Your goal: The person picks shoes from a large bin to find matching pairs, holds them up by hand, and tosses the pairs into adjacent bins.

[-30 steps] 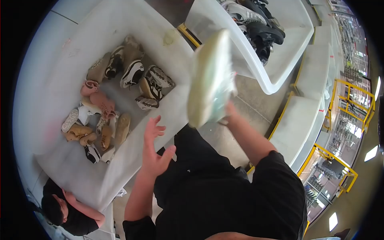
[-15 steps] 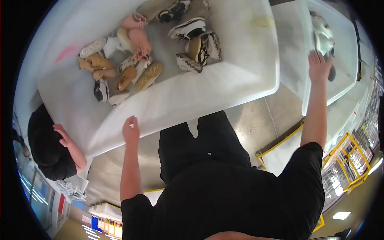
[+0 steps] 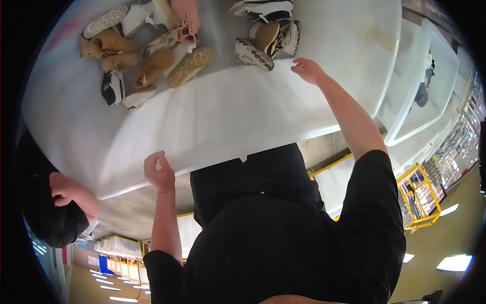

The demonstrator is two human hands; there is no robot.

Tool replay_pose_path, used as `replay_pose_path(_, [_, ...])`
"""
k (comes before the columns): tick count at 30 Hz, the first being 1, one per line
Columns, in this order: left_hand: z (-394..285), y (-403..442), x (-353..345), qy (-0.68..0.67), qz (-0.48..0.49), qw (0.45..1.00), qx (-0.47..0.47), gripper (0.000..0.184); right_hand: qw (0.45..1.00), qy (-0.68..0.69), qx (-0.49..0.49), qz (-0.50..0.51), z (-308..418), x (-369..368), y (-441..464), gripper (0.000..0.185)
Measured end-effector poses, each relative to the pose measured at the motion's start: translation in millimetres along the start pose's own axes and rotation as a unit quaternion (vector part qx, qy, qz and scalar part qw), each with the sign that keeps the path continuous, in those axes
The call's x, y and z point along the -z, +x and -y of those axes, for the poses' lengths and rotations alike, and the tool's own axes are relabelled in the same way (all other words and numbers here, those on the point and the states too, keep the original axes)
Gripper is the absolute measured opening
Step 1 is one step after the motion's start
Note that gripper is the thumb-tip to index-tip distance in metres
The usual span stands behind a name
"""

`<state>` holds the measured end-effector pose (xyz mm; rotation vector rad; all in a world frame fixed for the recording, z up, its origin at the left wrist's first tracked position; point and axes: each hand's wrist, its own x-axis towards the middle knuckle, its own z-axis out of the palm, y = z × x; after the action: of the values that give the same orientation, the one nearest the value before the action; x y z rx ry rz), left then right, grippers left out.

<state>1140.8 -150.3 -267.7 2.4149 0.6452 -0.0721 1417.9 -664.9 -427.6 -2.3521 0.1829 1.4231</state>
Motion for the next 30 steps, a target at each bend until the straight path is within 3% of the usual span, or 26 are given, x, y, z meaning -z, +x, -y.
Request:
replay_pose_path(1, [0,0,-2,-0.002,-0.005,1.0,-0.01,0.007,0.996,-0.081,0.009,0.022,-8,-14,22,0.056])
replay_pose_path(5, [0,2,-5,0.02,0.001,1.0,-0.017,0.008,0.984,-0.173,0.04,0.026,-37,-53,120,0.058])
replay_pose_path(8, [0,-1,-6,0.0,0.004,1.0,-0.027,0.01,0.989,-0.138,0.028,0.046,-31,-66,188,0.062])
replay_pose_path(10, [-2,-1,-8,0.021,-0.007,1.0,-0.02,0.015,0.994,0.049,-0.085,-0.054,-38,-81,227,0.075])
replay_pose_path(11, [-4,-1,-8,0.046,-0.001,0.999,-0.007,0.023,0.987,0.089,-0.092,-0.095,-42,-89,244,0.091])
replay_pose_path(13, [1,-5,-10,0.061,-0.01,0.998,0.026,0.03,0.982,0.106,-0.081,-0.135,-49,-104,274,0.097])
replay_pose_path(15, [-2,-4,-11,0.074,-0.009,0.995,0.061,0.031,0.965,0.173,-0.081,-0.178,-62,-127,293,0.115])
replay_pose_path(20, [-7,-4,-9,0.06,-0.008,0.992,0.108,0.027,0.952,0.232,-0.05,-0.192,-50,-126,288,0.09])
replay_pose_path(22, [-17,-4,-8,0.065,-0.002,0.993,0.099,0.023,0.96,0.255,-0.017,-0.114,-50,-112,276,0.078])
replay_pose_path(26, [-10,2,-10,0.057,-0.001,0.993,0.104,0.018,0.959,0.283,0.03,-0.017,-6,-77,215,0.07])
replay_pose_path(28, [-11,17,-17,0.13,0.047,0.973,0.184,0.015,0.9,0.412,0.075,0.126,26,-41,179,0.059])
replay_pose_path(29, [-9,30,-23,0.103,0.069,0.962,0.245,0.019,0.899,0.412,0.078,0.125,39,-21,168,0.059])
replay_pose_path(30, [-6,45,-32,0.075,0.091,0.945,0.305,0.025,0.863,0.455,0.074,0.205,51,-2,158,0.06])
